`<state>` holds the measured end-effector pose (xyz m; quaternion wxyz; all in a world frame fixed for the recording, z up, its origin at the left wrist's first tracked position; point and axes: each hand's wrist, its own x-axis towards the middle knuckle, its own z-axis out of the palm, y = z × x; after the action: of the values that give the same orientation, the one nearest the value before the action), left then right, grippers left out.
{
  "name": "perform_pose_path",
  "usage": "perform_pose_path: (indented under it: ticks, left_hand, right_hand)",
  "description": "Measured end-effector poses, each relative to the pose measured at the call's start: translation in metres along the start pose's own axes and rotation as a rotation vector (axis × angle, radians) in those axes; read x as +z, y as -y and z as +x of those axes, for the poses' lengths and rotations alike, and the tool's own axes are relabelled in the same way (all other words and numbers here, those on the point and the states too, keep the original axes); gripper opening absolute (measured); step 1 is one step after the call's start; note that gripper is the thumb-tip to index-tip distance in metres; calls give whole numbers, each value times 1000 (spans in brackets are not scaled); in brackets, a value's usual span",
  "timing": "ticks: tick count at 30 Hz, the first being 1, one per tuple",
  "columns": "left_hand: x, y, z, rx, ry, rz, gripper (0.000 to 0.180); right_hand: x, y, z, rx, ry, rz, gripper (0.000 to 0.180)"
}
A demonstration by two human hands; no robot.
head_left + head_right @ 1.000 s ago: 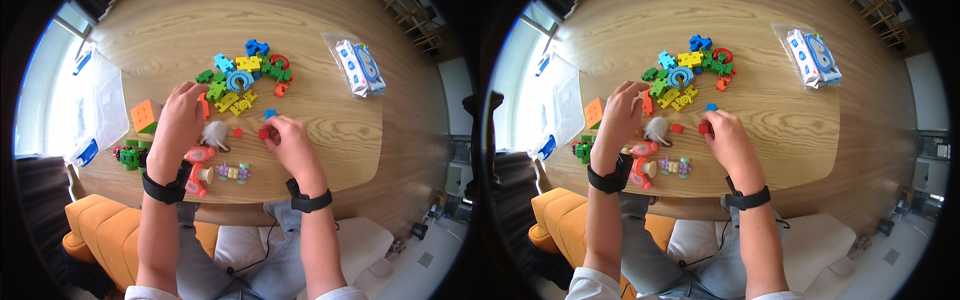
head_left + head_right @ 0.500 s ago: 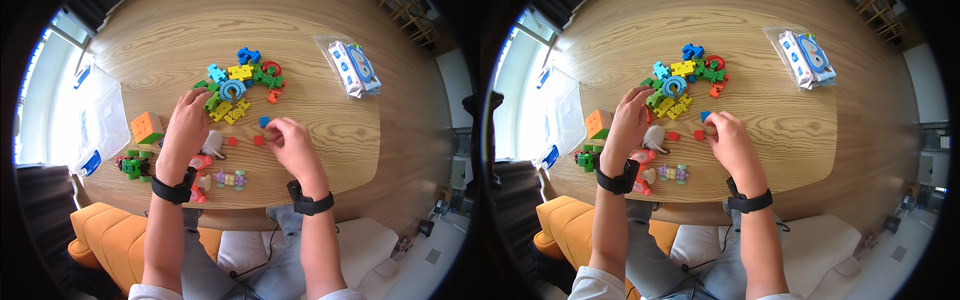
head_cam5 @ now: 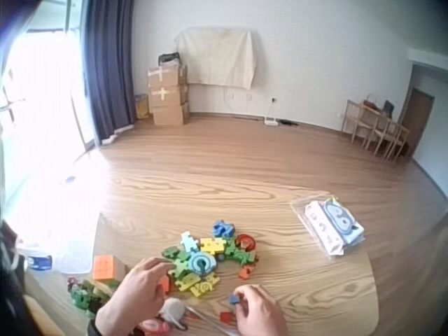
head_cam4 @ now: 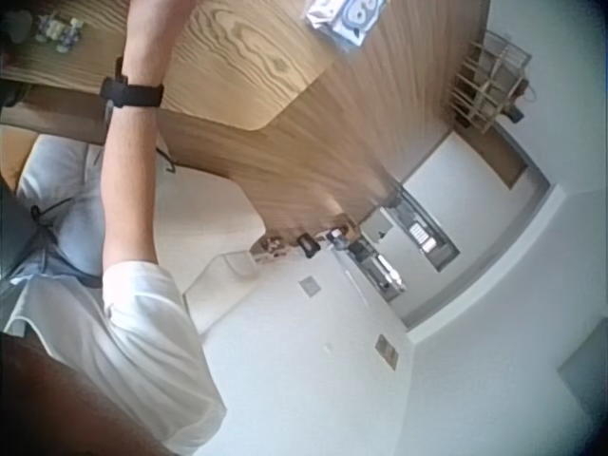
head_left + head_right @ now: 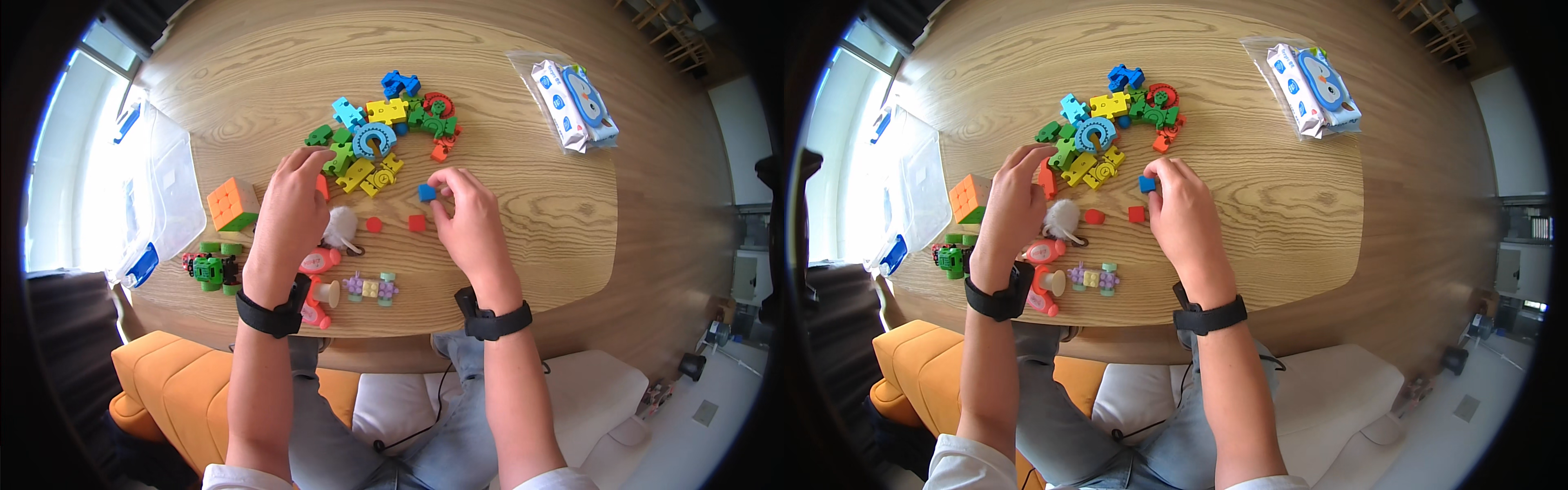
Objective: The person assembles small plastic toys on a wooden table, including a green vehicle, a red car, and a purple train. They connect wheels to the vehicle, attach parts to the train, and handle a small figurine and a Rubik's cube.
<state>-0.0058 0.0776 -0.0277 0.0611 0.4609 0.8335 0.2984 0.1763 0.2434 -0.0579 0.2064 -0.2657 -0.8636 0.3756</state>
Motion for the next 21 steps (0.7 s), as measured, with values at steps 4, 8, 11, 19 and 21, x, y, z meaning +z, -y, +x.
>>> perform_pose_path:
  ticks: [4,8,11,19,21]
  left_hand:
    - [-3,3,-2,-9,-17,-4,49]
    - [-4,5,-2,4,-27,-19,52]
    - [-5,6,-3,-6,-27,-18,55]
    - [-3,5,-2,-23,-37,-43,55]
    - [-3,6,-3,-10,-51,-44,55]
  right_hand:
    - [4,-4,0,-3,-6,11,23]
    - [5,-4,1,6,-4,8,22]
    - [6,-4,1,-11,-3,-16,22]
    - [1,1,1,8,-11,-13,17]
    - [-6,6,2,31,-13,18,18]
